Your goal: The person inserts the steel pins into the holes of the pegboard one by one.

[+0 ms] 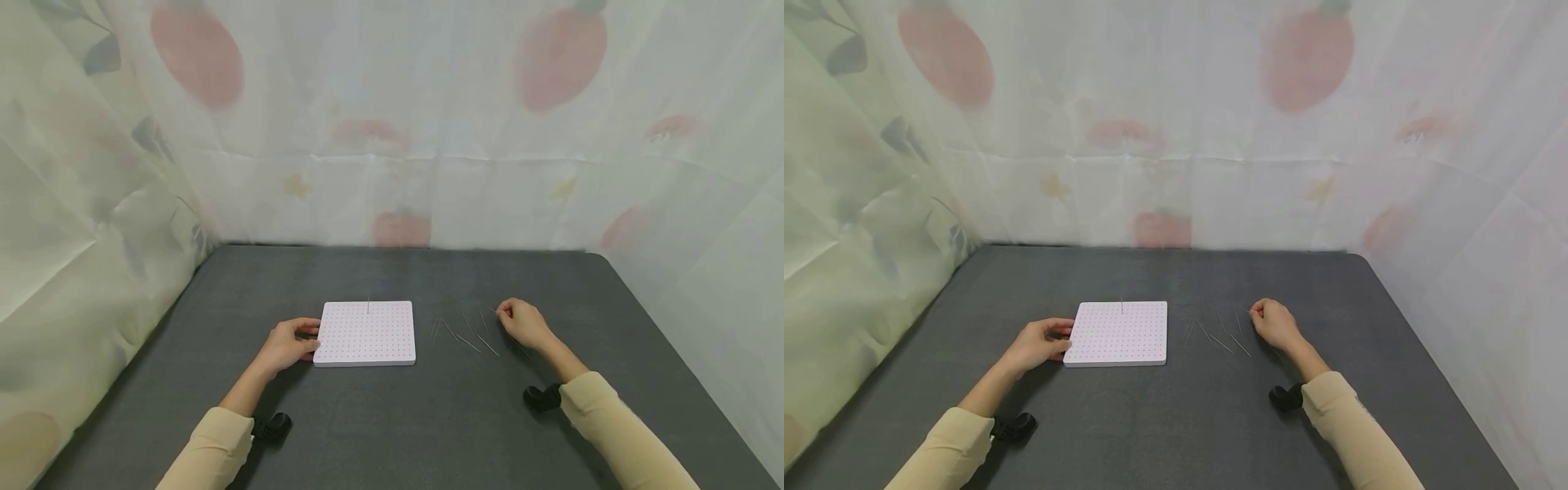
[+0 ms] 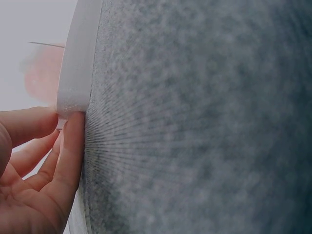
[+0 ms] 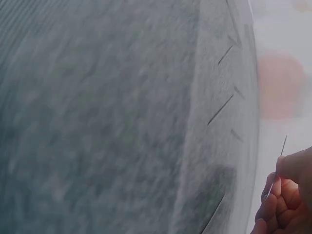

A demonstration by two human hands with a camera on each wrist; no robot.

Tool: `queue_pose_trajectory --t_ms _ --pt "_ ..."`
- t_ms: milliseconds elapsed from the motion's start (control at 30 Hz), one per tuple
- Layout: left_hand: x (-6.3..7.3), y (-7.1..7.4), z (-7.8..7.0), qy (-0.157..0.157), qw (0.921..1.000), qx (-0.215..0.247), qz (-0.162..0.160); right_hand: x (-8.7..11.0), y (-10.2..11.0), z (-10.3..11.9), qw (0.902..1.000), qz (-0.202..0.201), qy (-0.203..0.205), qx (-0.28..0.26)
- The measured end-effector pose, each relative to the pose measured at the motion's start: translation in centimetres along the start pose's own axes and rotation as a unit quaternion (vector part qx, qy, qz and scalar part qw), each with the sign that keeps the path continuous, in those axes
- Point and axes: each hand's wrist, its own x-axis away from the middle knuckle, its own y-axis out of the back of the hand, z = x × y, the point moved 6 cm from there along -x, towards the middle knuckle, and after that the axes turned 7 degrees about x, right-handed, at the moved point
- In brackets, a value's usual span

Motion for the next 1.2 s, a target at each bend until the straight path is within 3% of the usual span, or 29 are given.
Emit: queue_pose_trajectory --t_ms 367,1200 --pt "0.2 -0.2 -0.1 -0.012 0.9994 0.029 0.016 -0.5 -0.4 2.5 0.9989 0.002 0.024 -0.041" --pt "0.2 0.0 -0.1 -0.003 0.9998 0.02 0.01 -2.5 -2.2 8.8 0.9903 0.013 0.044 -0.131"
